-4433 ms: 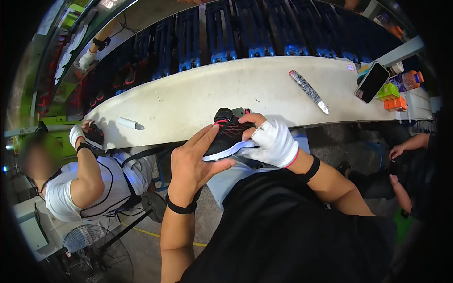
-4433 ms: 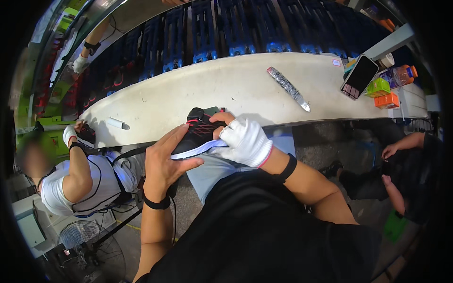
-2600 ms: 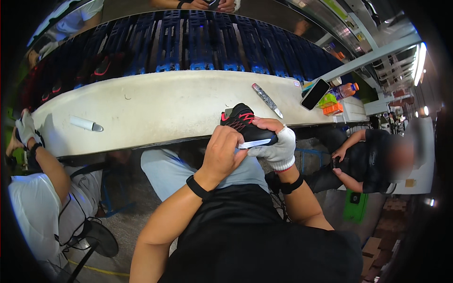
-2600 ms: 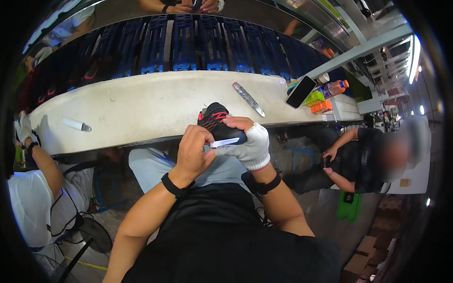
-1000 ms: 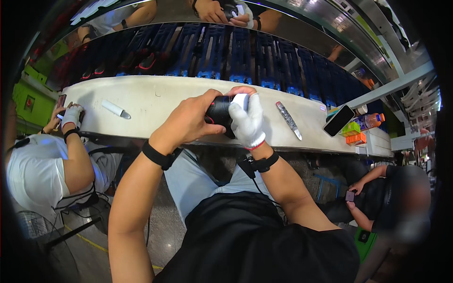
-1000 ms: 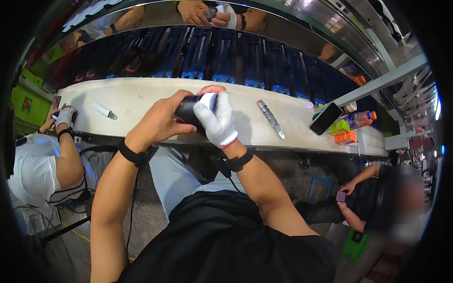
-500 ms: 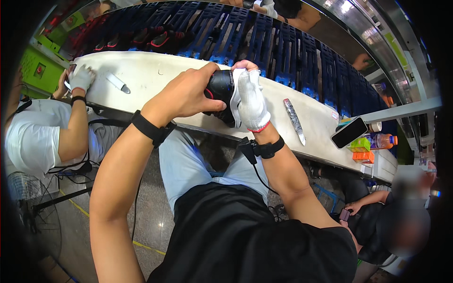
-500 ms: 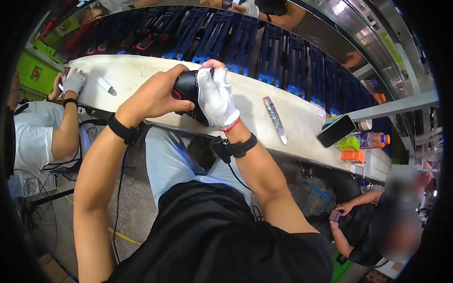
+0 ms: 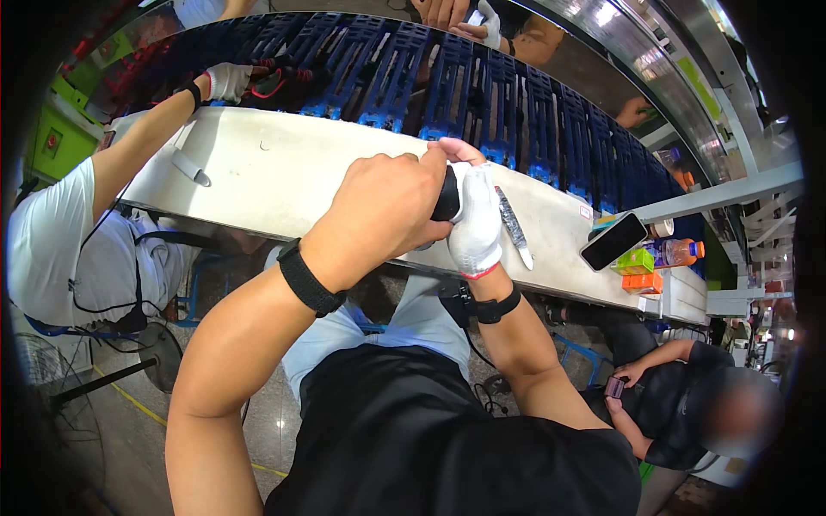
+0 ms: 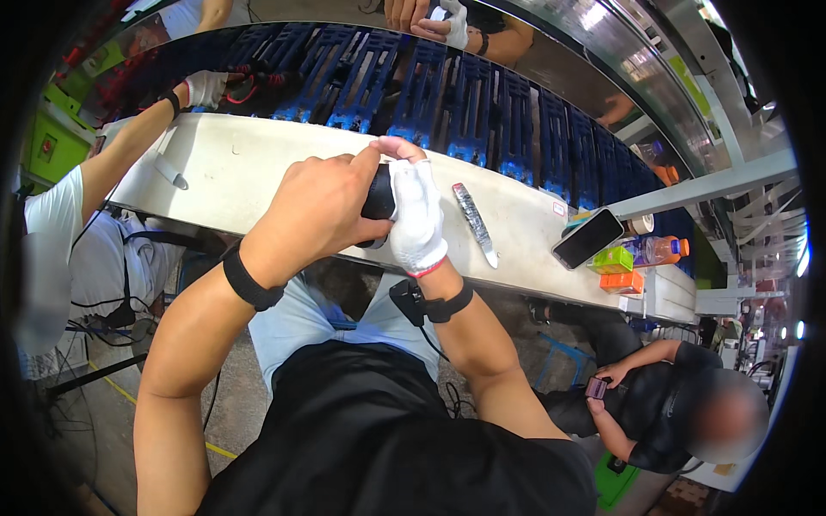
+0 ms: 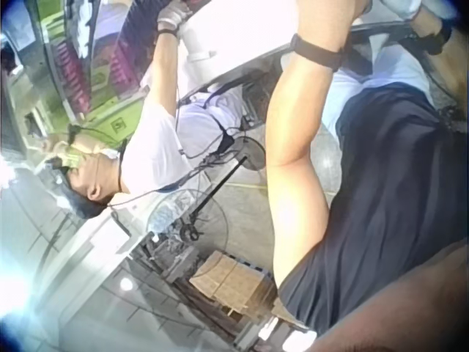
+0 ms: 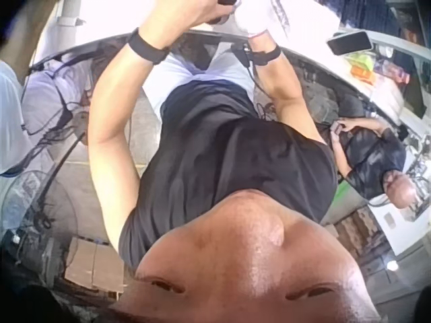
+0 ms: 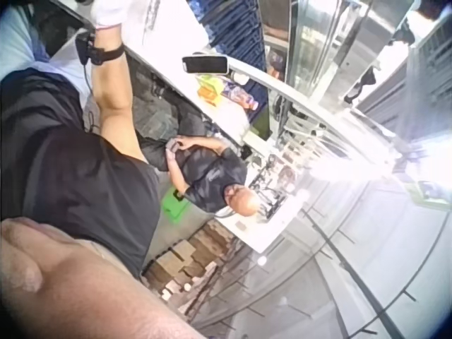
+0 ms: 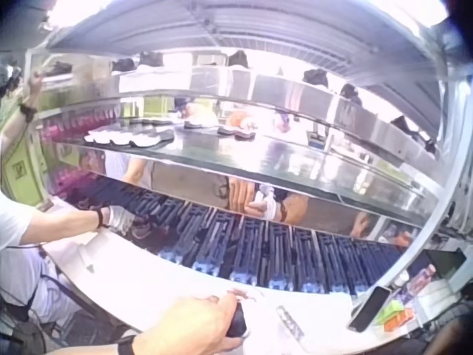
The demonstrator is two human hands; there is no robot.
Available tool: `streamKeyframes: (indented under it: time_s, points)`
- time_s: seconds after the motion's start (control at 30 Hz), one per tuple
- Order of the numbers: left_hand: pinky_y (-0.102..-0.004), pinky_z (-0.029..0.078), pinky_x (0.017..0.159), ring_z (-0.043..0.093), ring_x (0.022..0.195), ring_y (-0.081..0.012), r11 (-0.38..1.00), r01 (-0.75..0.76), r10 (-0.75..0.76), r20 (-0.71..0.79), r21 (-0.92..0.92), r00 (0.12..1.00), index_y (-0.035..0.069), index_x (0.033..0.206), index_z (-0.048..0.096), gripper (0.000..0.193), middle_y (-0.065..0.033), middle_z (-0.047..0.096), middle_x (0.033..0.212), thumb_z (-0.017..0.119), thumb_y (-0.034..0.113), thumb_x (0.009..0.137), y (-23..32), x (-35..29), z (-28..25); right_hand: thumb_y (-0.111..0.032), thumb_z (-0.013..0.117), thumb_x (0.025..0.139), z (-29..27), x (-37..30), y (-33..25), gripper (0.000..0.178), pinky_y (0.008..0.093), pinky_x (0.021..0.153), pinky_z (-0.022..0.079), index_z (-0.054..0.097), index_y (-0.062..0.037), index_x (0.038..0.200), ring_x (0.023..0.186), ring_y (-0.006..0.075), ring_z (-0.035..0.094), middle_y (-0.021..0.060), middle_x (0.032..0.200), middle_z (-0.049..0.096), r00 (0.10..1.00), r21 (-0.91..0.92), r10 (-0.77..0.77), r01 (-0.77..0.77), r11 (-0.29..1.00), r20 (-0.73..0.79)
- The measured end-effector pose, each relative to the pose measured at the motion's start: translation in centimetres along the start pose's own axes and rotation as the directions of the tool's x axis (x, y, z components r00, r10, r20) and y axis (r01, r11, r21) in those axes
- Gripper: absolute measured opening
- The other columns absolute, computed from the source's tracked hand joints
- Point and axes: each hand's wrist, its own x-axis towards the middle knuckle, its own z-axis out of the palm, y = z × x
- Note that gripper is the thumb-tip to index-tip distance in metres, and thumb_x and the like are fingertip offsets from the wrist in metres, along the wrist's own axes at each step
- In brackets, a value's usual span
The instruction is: Inspecting and preparing shoe outsoles and uppers on a conveyor production line station.
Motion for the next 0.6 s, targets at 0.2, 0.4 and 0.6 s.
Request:
streamKeyframes:
  time_s: [0.2, 0.4, 0.6]
  points:
    - [-0.0493, 0.062, 0.079, 0.079, 0.094, -0.0384, 1.0, -0.01, 0.011, 0.143, -0.009, 0.99, 0.004, 0.134, 0.062, 0.075, -0.0184, 0.076, 0.11, 0.097, 0.033, 0.075, -0.5, -1.4, -1.2, -0.03, 0.052, 0.118, 1.2, -2.8, -2.3, 0.05, 0.0435, 0.118, 0.048, 0.053, 0.0049, 0.153, 0.134, 0.0327, 0.065, 0.0223, 0.143, 0.067, 0.978, -0.42, -0.207, 0.187, 0.888, -0.001]
    - [-0.0498, 0.064, 0.092, 0.076, 0.11, -0.0408, 0.96, 0.13, -0.065, 0.254, -0.247, 0.965, 0.016, 0.156, 0.054, 0.103, -0.0183, 0.057, 0.145, 0.103, 0.026, 0.066, 0.2, -7.1, -4.5, -0.032, 0.092, 0.084, -3.6, -9.6, 4.7, 0.096, 0.0484, 0.11, 0.055, 0.044, -0.0016, 0.162, 0.129, 0.0394, 0.071, 0.0237, 0.144, 0.07, 0.929, -0.367, -0.297, 0.362, 0.857, 0.223]
    - [-0.0488, 0.055, 0.11, 0.062, 0.137, -0.0459, 0.805, 0.137, -0.139, 0.04, -0.577, 0.989, 0.006, 0.135, 0.058, 0.09, -0.0288, 0.043, 0.167, 0.107, 0.026, 0.063, -1.1, -12.9, -1.1, -0.032, 0.089, 0.079, -2.0, -7.9, 4.6, 0.066, 0.0502, 0.105, 0.057, 0.071, -0.0074, 0.137, 0.123, 0.0372, 0.074, 0.0135, 0.135, 0.077, 0.853, -0.514, -0.406, 0.522, 0.681, 0.328]
